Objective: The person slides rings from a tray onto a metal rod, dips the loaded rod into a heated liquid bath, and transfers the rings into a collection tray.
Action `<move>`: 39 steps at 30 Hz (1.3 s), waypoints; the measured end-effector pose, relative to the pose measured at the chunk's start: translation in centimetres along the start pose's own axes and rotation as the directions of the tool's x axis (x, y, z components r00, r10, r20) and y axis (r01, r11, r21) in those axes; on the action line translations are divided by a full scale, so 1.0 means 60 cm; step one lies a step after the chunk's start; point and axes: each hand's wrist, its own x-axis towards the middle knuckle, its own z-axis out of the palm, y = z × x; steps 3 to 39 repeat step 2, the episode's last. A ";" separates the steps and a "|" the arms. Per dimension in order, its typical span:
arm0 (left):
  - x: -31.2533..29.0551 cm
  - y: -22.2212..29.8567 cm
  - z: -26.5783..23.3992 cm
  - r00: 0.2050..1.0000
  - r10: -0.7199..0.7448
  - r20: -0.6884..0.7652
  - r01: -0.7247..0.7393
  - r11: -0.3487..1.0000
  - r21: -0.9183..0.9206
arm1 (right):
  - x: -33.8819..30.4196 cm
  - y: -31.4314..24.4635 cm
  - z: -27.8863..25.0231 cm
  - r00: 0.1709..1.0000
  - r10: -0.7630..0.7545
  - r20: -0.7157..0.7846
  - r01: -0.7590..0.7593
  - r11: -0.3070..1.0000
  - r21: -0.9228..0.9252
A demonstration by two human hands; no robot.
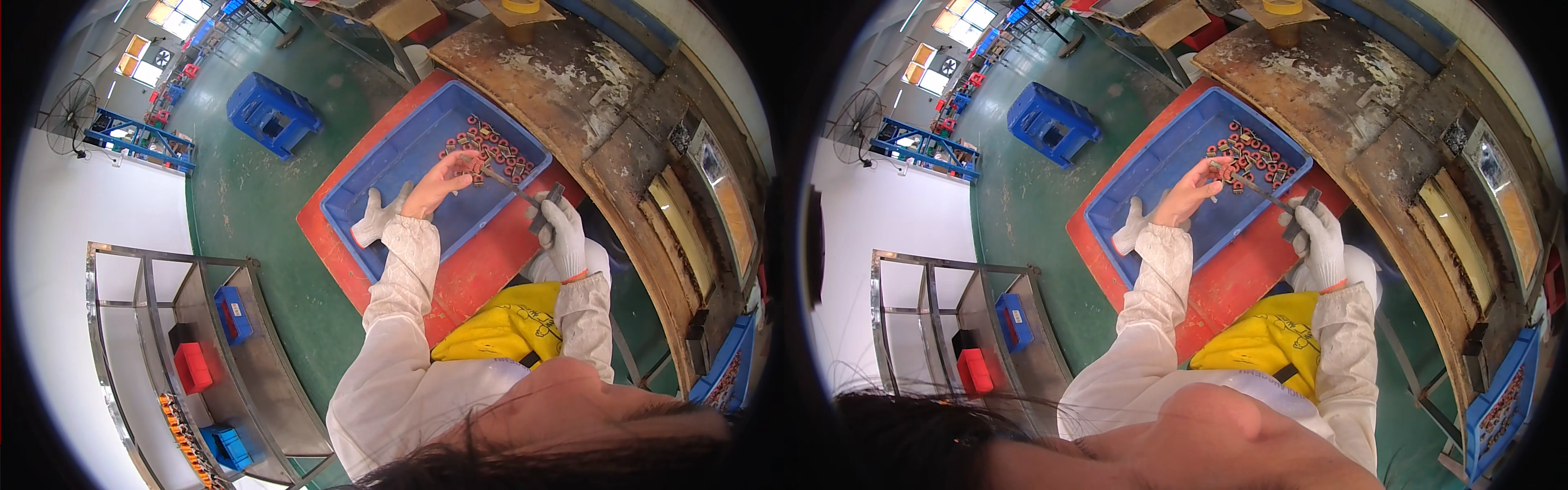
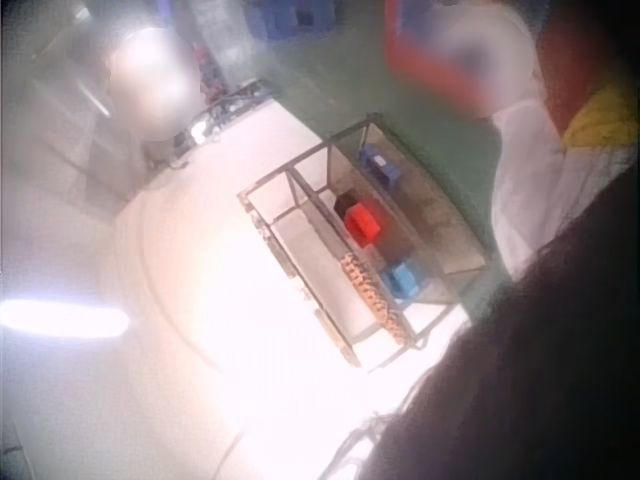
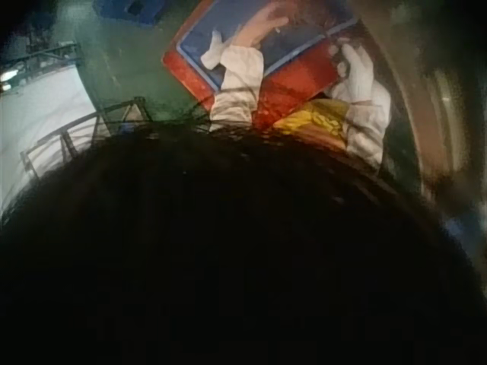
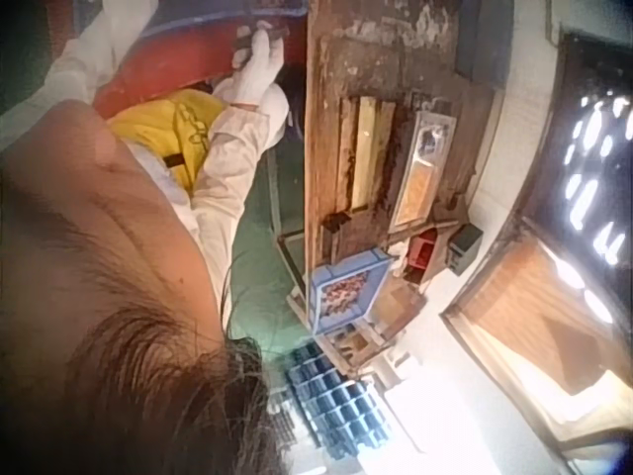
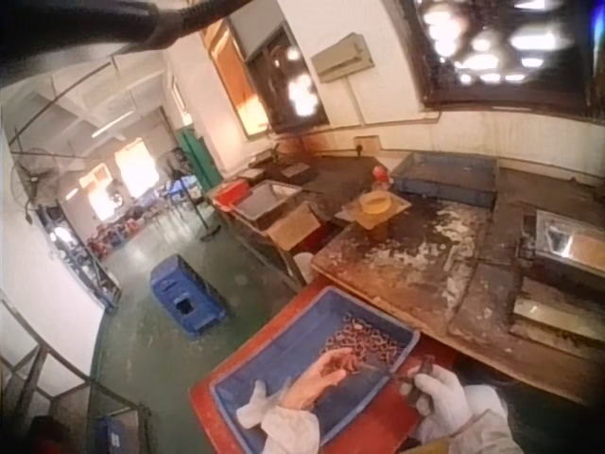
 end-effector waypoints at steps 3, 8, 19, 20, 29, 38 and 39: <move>0.003 -0.004 -0.003 0.999 0.014 0.045 -0.013 1.000 -0.024 | 0.000 0.000 -0.002 1.000 0.008 0.013 -0.007 1.000 -0.028; 0.003 -0.004 -0.003 0.999 0.014 0.045 -0.013 1.000 -0.024 | 0.000 0.000 -0.002 1.000 0.008 0.013 -0.007 1.000 -0.028; 0.003 -0.004 -0.003 0.999 0.014 0.045 -0.013 1.000 -0.024 | 0.000 0.000 -0.002 1.000 0.008 0.013 -0.007 1.000 -0.028; 0.003 -0.004 -0.003 0.999 0.014 0.045 -0.013 1.000 -0.024 | 0.000 0.000 -0.002 1.000 0.008 0.013 -0.007 1.000 -0.028; 0.003 -0.004 -0.003 0.999 0.014 0.045 -0.013 1.000 -0.024 | 0.000 0.000 -0.002 1.000 0.008 0.013 -0.007 1.000 -0.028; 0.003 -0.004 -0.003 0.999 0.014 0.045 -0.013 1.000 -0.024 | 0.000 0.000 -0.002 1.000 0.008 0.013 -0.007 1.000 -0.028; 0.003 -0.004 -0.003 0.999 0.014 0.045 -0.013 1.000 -0.024 | 0.000 0.000 -0.002 1.000 0.008 0.013 -0.007 1.000 -0.028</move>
